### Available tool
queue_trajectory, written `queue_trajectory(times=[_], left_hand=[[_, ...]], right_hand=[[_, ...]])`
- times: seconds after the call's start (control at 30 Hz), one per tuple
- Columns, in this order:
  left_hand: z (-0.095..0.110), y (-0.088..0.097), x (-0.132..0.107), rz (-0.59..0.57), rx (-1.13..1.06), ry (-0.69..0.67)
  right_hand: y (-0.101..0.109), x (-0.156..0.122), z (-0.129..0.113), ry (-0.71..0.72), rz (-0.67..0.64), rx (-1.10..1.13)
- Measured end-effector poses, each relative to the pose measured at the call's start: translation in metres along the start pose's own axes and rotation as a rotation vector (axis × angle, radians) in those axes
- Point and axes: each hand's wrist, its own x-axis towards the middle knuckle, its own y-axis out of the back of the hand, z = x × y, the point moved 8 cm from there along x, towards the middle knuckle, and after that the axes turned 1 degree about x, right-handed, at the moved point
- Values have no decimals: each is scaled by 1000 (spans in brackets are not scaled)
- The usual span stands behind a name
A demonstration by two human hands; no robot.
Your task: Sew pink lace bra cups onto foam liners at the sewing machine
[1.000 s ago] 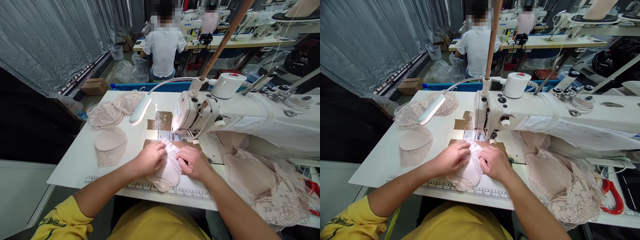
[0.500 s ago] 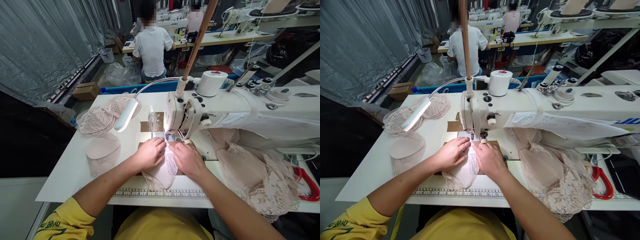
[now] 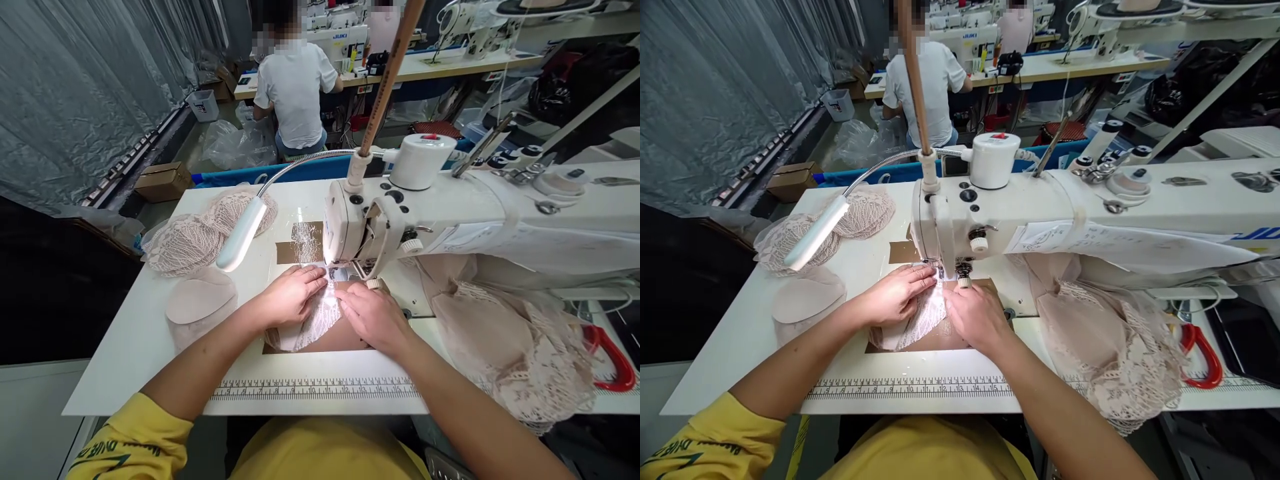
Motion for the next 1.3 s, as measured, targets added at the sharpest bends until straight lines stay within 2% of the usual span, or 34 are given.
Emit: queue_trajectory(times=[0.13, 0.23, 0.33, 0.53, 0.7, 0.87, 1.0, 1.1, 1.2, 1.3], left_hand=[[14, 9, -12, 95, -58, 35], [21, 5, -16, 126, -31, 102], [20, 1, -17, 166, -35, 130], [9, 6, -23, 226, -291, 142], [4, 8, -25, 220, -391, 193], [4, 8, -24, 217, -400, 169], [1, 11, -25, 215, -469, 197], [-1, 13, -27, 207, -547, 214], [0, 13, -27, 199, -531, 178], [8, 10, -27, 179, -428, 60]], right_hand=[[3, -4, 11, -53, 52, 43], [3, -6, 14, -80, 57, 76], [5, -7, 13, -64, 80, 124], [17, -8, 3, -17, 119, 188], [10, -4, -18, 59, 8, 208], [-4, 5, -18, -22, -103, 155], [-8, 2, -25, 117, -216, 134], [-4, -7, -29, 198, -232, 86], [-2, -16, -32, 230, -257, -3], [-3, -24, -35, 218, -255, -79]])
